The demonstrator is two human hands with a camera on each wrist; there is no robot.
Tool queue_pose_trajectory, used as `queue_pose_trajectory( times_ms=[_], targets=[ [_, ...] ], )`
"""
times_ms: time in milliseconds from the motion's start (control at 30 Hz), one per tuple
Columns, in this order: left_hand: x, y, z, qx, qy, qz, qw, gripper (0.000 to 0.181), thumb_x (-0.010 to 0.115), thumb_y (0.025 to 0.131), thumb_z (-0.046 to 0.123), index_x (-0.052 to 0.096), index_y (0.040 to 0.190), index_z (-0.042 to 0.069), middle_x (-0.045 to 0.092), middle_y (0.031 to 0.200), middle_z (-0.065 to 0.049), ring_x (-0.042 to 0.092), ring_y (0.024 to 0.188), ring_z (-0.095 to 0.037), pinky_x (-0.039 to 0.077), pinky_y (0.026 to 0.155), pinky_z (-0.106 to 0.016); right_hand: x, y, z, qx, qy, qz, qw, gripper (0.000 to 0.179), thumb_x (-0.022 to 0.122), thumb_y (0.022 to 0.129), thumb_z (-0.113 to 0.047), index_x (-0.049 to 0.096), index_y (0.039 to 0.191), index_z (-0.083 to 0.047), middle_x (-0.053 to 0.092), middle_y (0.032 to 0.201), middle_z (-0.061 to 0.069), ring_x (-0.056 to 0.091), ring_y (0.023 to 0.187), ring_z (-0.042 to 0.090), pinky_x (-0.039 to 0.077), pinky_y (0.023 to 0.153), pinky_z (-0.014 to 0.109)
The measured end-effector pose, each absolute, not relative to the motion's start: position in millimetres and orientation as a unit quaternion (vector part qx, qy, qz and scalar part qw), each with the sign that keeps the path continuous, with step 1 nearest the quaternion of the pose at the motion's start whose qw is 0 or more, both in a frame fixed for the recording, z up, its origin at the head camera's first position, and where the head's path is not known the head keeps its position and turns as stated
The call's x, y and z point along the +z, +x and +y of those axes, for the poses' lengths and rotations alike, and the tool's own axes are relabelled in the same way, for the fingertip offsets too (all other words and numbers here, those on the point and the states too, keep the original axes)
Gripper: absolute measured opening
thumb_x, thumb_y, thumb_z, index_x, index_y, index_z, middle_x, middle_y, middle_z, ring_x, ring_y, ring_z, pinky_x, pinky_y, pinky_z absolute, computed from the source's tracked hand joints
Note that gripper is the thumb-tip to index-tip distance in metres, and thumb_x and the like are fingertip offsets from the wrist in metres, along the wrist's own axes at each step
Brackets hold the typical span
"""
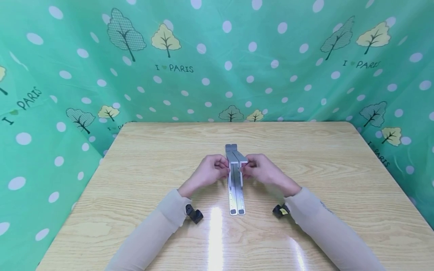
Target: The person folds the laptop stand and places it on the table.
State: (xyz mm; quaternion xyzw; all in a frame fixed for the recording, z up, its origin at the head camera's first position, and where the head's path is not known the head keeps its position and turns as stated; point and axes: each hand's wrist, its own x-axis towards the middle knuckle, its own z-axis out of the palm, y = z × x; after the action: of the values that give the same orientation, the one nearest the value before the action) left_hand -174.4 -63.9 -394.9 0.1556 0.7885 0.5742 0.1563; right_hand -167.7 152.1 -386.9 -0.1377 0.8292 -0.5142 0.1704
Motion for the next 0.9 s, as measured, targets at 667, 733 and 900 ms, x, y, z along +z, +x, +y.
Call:
queue_pose_trajectory(
  times_ms=[667, 733, 900],
  targets=[
    [-395.2, -177.1, -67.7, 0.626, 0.126, 0.731, 0.239, 0.010, 0.062, 0.083, -0.006, 0.062, 0.092, -0.008, 0.068, 0.077, -0.014, 0.067, 0.075, -0.037, 0.057, 0.074, -0.046, -388.1, -169.9, 158.1, -0.583, -0.144, 0.767, 0.229, 0.013, 0.062, 0.088, -0.002, 0.060, 0.095, 0.008, 0.067, 0.083, 0.018, 0.067, 0.077, 0.033, 0.057, 0.072, 0.046],
    [-395.0, -177.7, -68.0, 0.633, 0.121, 0.723, 0.249, 0.012, 0.062, 0.082, -0.006, 0.062, 0.094, -0.009, 0.068, 0.077, -0.014, 0.068, 0.072, -0.033, 0.057, 0.075, -0.047, -388.0, -169.8, 158.1, -0.585, -0.142, 0.764, 0.232, 0.012, 0.062, 0.088, -0.002, 0.059, 0.095, 0.008, 0.067, 0.082, 0.018, 0.067, 0.076, 0.031, 0.057, 0.071, 0.045],
    [-396.5, -179.5, -68.7, 0.648, 0.109, 0.705, 0.268, 0.016, 0.063, 0.081, -0.008, 0.061, 0.097, -0.011, 0.069, 0.080, -0.016, 0.067, 0.066, -0.022, 0.056, 0.077, -0.048, -388.2, -169.7, 158.3, -0.595, -0.137, 0.755, 0.240, 0.011, 0.061, 0.088, -0.001, 0.059, 0.093, 0.008, 0.067, 0.082, 0.018, 0.067, 0.073, 0.029, 0.057, 0.070, 0.045]
  ],
)
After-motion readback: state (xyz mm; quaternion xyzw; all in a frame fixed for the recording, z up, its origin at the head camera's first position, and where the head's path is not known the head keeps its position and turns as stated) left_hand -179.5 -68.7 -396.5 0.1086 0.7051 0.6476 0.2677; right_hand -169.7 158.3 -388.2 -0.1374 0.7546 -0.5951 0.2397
